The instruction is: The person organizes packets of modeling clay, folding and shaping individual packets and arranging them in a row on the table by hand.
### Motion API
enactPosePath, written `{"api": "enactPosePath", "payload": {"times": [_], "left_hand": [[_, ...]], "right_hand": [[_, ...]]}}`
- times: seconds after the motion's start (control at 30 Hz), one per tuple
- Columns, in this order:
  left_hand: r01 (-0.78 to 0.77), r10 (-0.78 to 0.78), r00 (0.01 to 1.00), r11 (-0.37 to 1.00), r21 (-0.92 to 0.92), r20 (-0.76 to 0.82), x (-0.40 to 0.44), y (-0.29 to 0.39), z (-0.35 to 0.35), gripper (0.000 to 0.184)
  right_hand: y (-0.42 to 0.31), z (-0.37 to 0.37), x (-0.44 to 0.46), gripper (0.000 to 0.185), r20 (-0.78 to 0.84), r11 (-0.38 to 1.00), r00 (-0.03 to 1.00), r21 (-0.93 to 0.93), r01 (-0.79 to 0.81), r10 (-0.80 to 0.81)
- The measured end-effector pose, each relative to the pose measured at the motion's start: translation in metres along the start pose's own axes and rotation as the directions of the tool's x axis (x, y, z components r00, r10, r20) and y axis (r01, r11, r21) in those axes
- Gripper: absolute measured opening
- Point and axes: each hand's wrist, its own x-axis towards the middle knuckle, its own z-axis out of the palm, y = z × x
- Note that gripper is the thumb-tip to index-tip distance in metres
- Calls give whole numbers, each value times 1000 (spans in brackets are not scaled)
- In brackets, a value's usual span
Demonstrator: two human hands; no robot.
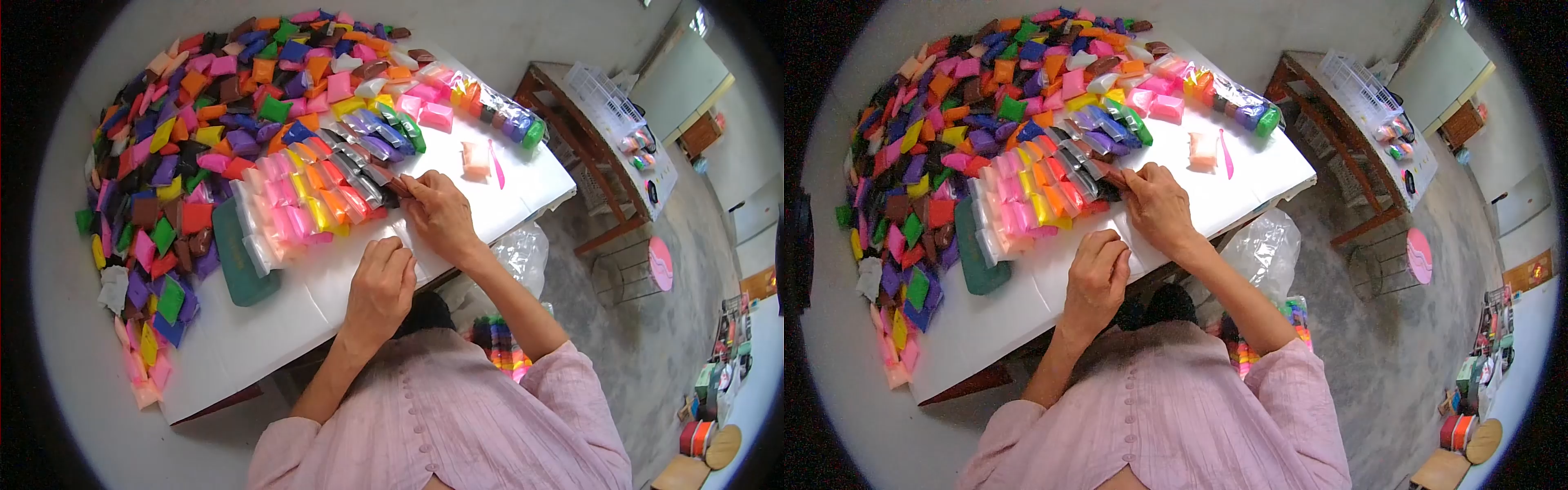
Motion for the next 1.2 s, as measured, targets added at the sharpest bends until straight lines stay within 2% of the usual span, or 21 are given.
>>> {"api": "enactPosePath", "payload": {"times": [0.07, 0.17, 0.57, 0.63, 0.73, 0.83, 0.97, 1.07, 1.1, 1.2], "left_hand": [[-2, 2, 1000, 1000, -7, -6, 0, -1, 0, 10], [-3, 3, 1000, 1000, -17, -12, 0, -1, -1, 10], [42, -41, 993, 999, -3, 111, -3, 4, -26, 10], [61, -59, 988, 998, -6, 141, -3, 3, -33, 11], [76, -75, 992, 997, 4, 97, -4, -1, -38, 11], [56, -49, 991, 997, -50, 127, -8, -7, -40, 12], [50, -44, 997, 993, -106, 57, -12, -10, -38, 12], [100, -89, 994, 980, -171, 69, -13, -12, -39, 12], [123, -107, 990, 971, -203, 88, -14, -13, -40, 12], [145, -125, 987, 961, -236, 97, -12, -12, -40, 11]], "right_hand": [[0, -4, 0, 33, 3, 1000, 1000, 2, 4, -4], [12, -4, 0, 31, 51, 992, 997, 108, -65, 60], [-1, 4, 4, 26, 1, 997, 999, -73, 38, -38], [-2, 1, 2, 29, 40, 998, 999, -64, 15, -13], [0, -6, -5, 31, 46, 999, 999, -34, -18, 20], [5, -15, -10, 32, 42, 999, 998, 8, -40, 40], [5, -21, -10, 28, 36, 1000, 999, 9, -22, 22], [6, -30, 1, 26, 4, 994, 996, 69, -89, 88], [8, -33, 11, 26, -15, 999, 999, 31, -33, 33], [4, -41, 51, 26, -8, 1000, 1000, 22, -9, 9]]}}
